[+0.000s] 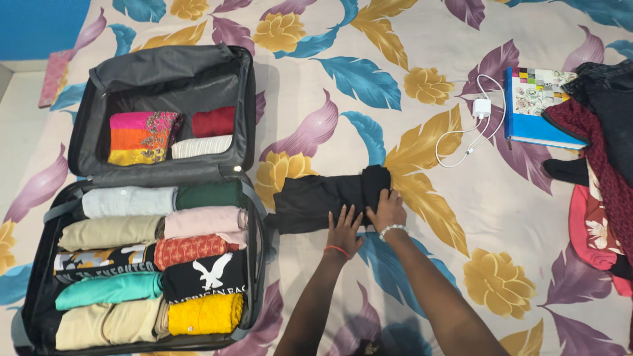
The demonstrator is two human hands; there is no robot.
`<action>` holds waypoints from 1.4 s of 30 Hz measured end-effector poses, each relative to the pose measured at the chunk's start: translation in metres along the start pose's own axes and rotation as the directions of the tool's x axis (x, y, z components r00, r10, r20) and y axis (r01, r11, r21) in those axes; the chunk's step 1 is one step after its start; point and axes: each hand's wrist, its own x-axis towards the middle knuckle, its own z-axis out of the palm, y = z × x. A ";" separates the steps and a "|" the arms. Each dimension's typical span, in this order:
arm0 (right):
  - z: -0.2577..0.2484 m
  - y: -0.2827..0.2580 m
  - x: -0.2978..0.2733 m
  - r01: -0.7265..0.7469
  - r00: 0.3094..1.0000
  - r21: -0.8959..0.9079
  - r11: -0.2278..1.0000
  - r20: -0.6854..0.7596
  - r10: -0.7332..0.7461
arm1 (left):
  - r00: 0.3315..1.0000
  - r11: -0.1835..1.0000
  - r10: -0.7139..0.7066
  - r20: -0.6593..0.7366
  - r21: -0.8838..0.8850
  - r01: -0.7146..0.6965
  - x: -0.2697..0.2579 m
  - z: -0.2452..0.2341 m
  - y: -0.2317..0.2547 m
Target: The person folds a pair of black leggings, a pair of dark blue jeans, and a red patterned top by hand, placing each folded item into an open suitcase on a bed.
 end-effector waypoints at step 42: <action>0.106 -0.002 0.024 0.139 0.990 0.327 0.935 -0.082 -0.119 | 0.898 0.758 -0.259 -0.356 -0.651 -0.039 -0.026 -0.017 -0.056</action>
